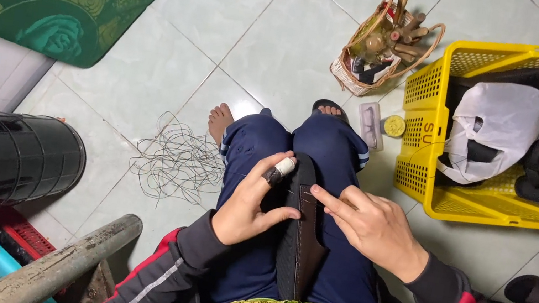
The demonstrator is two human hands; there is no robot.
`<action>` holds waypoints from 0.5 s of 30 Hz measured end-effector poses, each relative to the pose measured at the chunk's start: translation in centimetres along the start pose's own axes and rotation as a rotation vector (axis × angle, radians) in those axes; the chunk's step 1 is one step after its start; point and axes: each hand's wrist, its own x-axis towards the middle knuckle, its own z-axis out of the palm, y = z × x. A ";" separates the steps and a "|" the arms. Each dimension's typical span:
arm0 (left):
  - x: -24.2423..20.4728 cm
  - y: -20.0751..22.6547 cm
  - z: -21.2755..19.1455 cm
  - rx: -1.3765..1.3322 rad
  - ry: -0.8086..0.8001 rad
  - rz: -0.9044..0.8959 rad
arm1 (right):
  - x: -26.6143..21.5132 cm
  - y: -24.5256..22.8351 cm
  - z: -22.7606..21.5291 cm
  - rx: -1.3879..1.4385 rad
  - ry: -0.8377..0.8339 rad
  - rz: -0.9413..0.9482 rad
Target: Hand-sewing a shoe sole using a specialized needle and thread.
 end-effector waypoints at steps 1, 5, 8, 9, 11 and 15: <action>-0.1 -0.2 0.1 0.000 0.000 -0.004 | 0.0 0.1 0.0 0.003 -0.002 0.000; -0.3 -0.5 0.2 0.020 0.017 0.010 | 0.1 0.5 -0.1 -0.059 -0.038 -0.035; -0.4 -0.5 0.3 0.038 0.026 0.010 | 0.1 0.6 -0.4 -0.144 -0.100 -0.068; -0.3 -0.5 0.4 0.057 0.031 0.014 | 0.1 0.6 -0.6 -0.207 -0.132 -0.094; -0.3 -0.9 0.6 0.069 0.039 0.020 | 0.1 0.4 -1.0 -0.314 -0.158 -0.126; -0.2 -1.2 0.6 0.075 0.057 0.034 | 0.6 0.8 0.0 -0.399 -0.223 -0.208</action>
